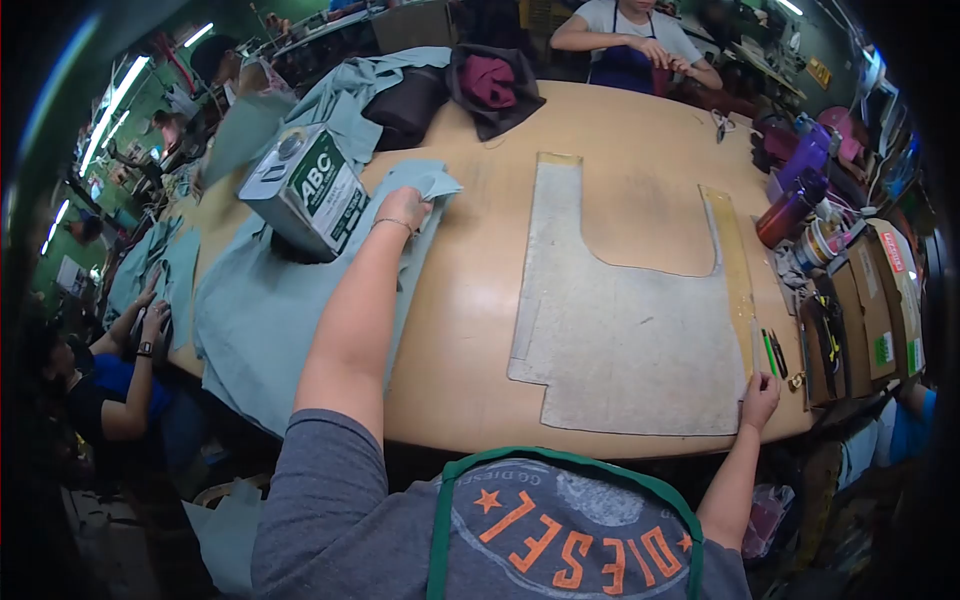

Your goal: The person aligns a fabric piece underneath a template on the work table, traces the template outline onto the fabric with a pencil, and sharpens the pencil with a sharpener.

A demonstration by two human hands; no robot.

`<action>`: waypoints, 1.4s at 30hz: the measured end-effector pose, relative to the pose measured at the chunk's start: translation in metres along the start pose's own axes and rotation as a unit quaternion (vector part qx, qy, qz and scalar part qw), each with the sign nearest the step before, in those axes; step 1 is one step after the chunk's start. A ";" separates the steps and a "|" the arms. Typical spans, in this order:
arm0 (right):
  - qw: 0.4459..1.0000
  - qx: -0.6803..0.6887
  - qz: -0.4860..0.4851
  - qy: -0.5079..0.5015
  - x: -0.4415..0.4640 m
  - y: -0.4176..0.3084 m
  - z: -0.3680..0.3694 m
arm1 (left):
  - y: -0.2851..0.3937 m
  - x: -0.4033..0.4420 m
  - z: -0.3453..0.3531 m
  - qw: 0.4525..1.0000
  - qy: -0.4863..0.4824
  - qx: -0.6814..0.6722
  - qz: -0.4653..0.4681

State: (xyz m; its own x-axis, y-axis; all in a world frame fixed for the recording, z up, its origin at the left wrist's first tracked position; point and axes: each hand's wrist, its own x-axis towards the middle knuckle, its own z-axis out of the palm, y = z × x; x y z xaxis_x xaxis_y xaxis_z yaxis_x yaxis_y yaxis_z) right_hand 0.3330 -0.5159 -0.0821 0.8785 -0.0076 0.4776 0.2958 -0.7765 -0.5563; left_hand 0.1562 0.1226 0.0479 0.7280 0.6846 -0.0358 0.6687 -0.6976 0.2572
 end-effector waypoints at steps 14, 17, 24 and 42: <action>1.000 -0.009 0.015 -0.003 -0.005 -0.010 -0.004 | -0.020 -0.014 -0.001 0.980 0.025 -0.192 0.043; 1.000 -0.009 0.012 0.001 -0.002 -0.005 -0.004 | -0.020 -0.008 0.007 0.967 0.032 -0.250 0.031; 1.000 -0.015 0.018 -0.004 -0.002 -0.002 -0.002 | -0.033 0.000 0.023 0.898 0.032 -0.437 -0.026; 1.000 -0.028 0.010 -0.005 -0.002 0.004 -0.002 | -0.029 -0.005 -0.005 0.658 0.196 -0.726 -0.025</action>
State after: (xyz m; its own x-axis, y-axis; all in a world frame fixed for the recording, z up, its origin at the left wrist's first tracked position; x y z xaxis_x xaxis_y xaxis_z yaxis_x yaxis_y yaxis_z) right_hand 0.3321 -0.5202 -0.0839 0.8879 -0.0184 0.4597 0.2565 -0.8097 -0.5277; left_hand 0.1321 0.1404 0.0454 0.4253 0.8997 0.0988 -0.3663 0.0713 0.9278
